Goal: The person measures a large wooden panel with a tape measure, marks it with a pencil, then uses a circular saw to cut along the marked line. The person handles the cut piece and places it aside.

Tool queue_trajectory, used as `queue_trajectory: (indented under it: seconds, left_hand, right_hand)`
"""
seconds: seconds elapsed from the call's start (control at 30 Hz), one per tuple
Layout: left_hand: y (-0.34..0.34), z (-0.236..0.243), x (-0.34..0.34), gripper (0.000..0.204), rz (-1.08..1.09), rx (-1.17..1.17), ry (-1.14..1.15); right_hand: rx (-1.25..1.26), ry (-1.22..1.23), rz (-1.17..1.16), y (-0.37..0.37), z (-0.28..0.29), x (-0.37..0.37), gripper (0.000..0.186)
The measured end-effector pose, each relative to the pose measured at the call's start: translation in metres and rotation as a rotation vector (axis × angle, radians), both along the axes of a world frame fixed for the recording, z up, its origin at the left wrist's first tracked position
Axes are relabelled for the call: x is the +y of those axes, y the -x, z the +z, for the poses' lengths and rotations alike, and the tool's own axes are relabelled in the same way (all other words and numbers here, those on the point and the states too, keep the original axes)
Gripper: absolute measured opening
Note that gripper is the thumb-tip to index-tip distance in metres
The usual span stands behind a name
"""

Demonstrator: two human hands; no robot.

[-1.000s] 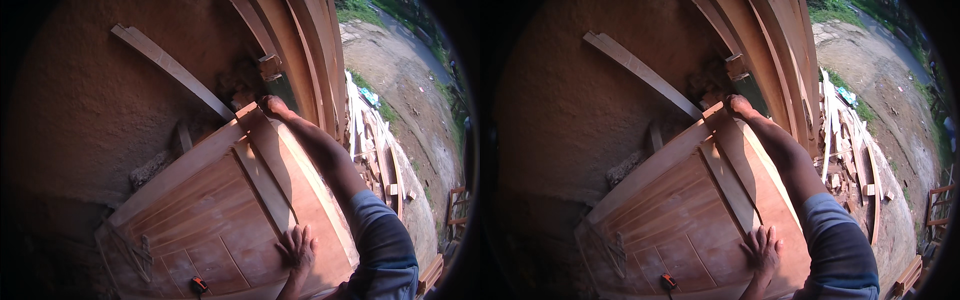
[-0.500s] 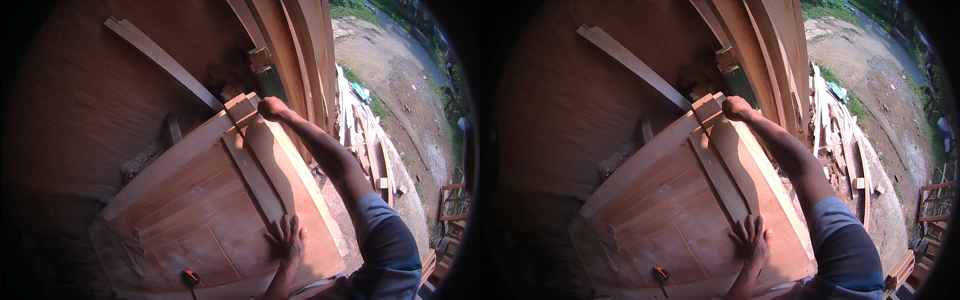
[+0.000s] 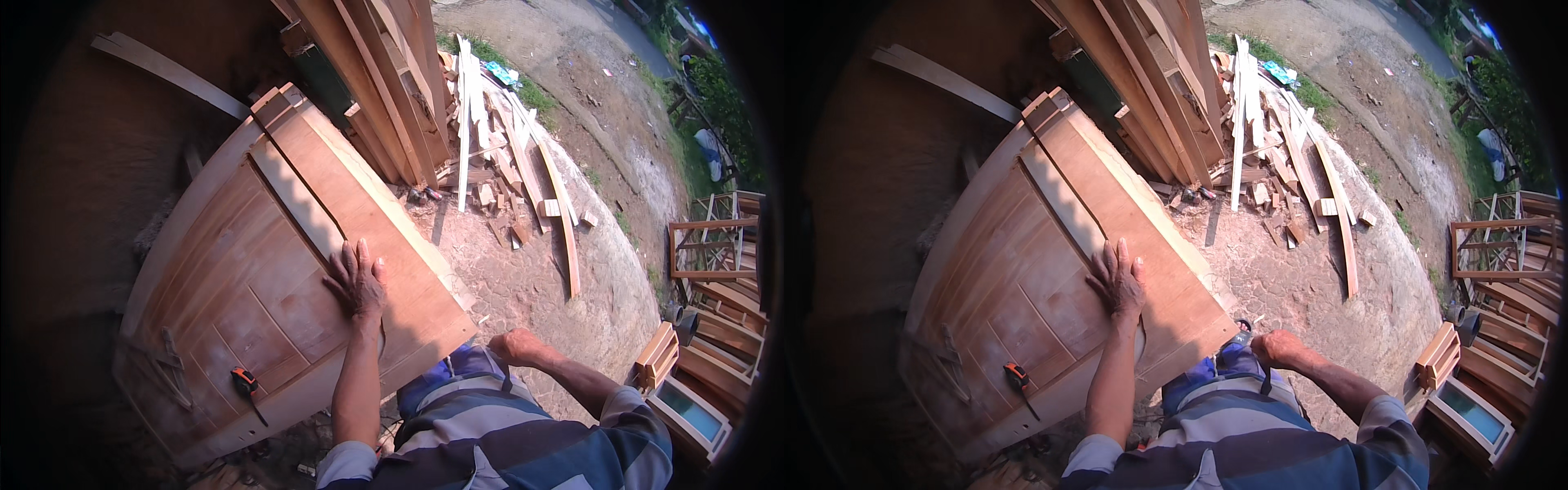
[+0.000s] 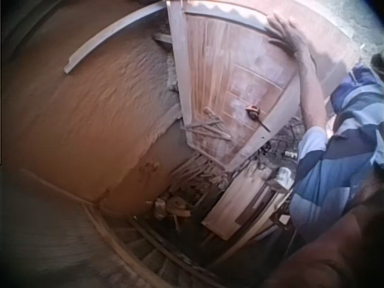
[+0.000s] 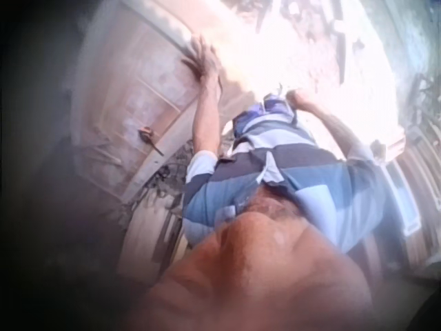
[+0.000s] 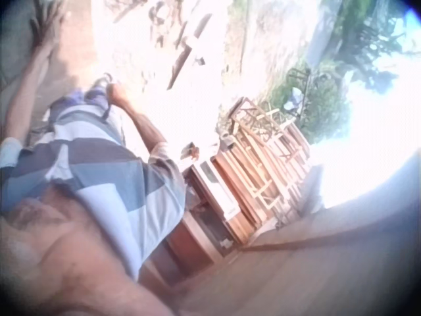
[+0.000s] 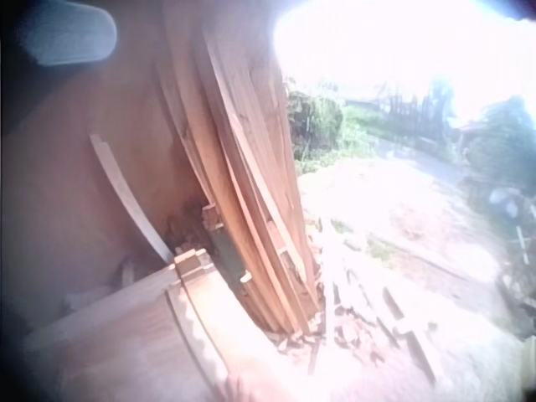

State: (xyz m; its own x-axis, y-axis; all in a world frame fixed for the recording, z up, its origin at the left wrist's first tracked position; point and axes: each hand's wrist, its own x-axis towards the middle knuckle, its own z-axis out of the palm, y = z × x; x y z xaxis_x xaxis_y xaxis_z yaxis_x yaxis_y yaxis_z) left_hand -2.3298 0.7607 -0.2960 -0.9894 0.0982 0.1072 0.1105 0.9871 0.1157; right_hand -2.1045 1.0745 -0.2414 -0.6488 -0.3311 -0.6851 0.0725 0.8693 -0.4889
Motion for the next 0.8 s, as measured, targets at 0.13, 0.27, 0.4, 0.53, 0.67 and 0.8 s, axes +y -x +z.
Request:
queue_trajectory:
  seconds: [0.13, 0.27, 0.4, 0.53, 0.67, 0.8]
  left_hand:
    - [-0.001, -0.006, 0.000, 0.062, 0.018, 0.012, -0.017]
    - [-0.003, -0.004, 0.001, 0.062, 0.021, 0.018, -0.008]
    - [0.002, 0.017, 0.026, 0.074, 0.143, -0.101, -0.011]
    - [0.016, 0.039, 0.086, 0.102, 0.301, 0.081, -0.059]
    - [0.018, 0.050, 0.097, 0.090, 0.327, 0.190, 0.028]
    - [0.007, 0.052, 0.095, 0.077, 0.306, 0.228, 0.011]
  right_hand:
    - [-0.022, 0.017, -0.363, -0.086, -0.034, 0.031, 0.025]
    - [0.389, 0.185, -0.616, -0.028, -0.035, 0.023, 0.027]
    - [0.533, 0.378, -0.569, 0.074, -0.005, -0.018, 0.045]
    - [0.513, 0.434, -0.442, 0.165, 0.019, -0.052, 0.039]
    - [0.614, 0.439, -0.234, 0.232, 0.042, -0.061, 0.023]
    - [0.722, 0.362, -0.075, 0.302, 0.060, -0.065, 0.017]
